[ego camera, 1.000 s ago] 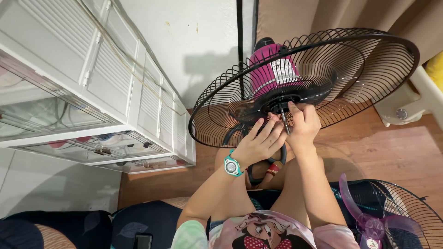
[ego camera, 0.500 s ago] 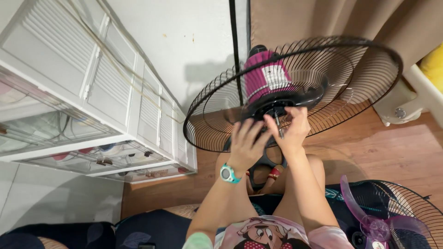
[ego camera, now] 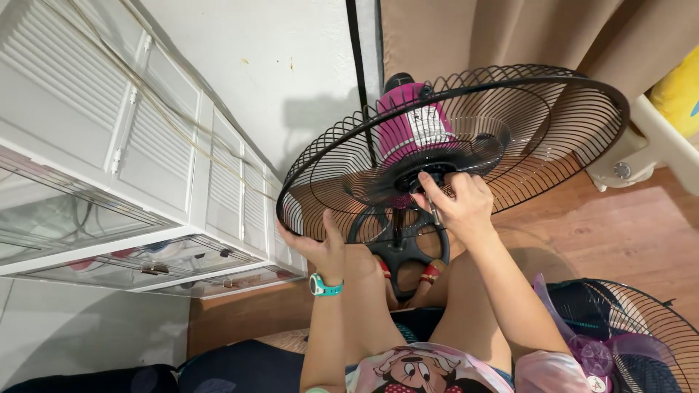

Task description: The person reassembles a standing electric fan by hand. They attach the front grille, then mount a purple fan blade onto the motor shaft, and finally secure the rear grille.

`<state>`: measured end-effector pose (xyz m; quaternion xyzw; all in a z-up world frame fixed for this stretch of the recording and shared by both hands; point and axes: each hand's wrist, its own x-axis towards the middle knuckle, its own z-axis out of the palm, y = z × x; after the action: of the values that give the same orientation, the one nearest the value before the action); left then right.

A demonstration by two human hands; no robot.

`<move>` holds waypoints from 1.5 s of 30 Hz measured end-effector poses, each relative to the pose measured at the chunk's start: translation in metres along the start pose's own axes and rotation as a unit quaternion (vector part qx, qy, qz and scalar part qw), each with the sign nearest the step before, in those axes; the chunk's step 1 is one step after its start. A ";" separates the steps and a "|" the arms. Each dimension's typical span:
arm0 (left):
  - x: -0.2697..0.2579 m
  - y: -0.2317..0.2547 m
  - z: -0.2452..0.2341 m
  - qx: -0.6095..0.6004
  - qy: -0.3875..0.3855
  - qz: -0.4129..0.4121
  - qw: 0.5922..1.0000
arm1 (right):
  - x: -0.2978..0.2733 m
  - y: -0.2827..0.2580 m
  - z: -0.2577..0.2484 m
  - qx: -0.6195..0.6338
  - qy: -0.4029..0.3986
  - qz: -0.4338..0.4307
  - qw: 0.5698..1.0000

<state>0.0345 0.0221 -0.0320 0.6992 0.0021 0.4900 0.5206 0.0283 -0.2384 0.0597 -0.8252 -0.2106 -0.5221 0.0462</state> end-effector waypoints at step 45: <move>-0.030 0.041 0.031 0.316 -0.276 0.428 0.800 | -0.002 -0.027 0.022 0.063 0.103 0.156 0.980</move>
<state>0.0196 -0.0350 -0.0215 0.8601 -0.2866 0.4219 -0.0135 0.0358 -0.2079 0.0440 -0.7851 -0.1063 -0.5764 0.2002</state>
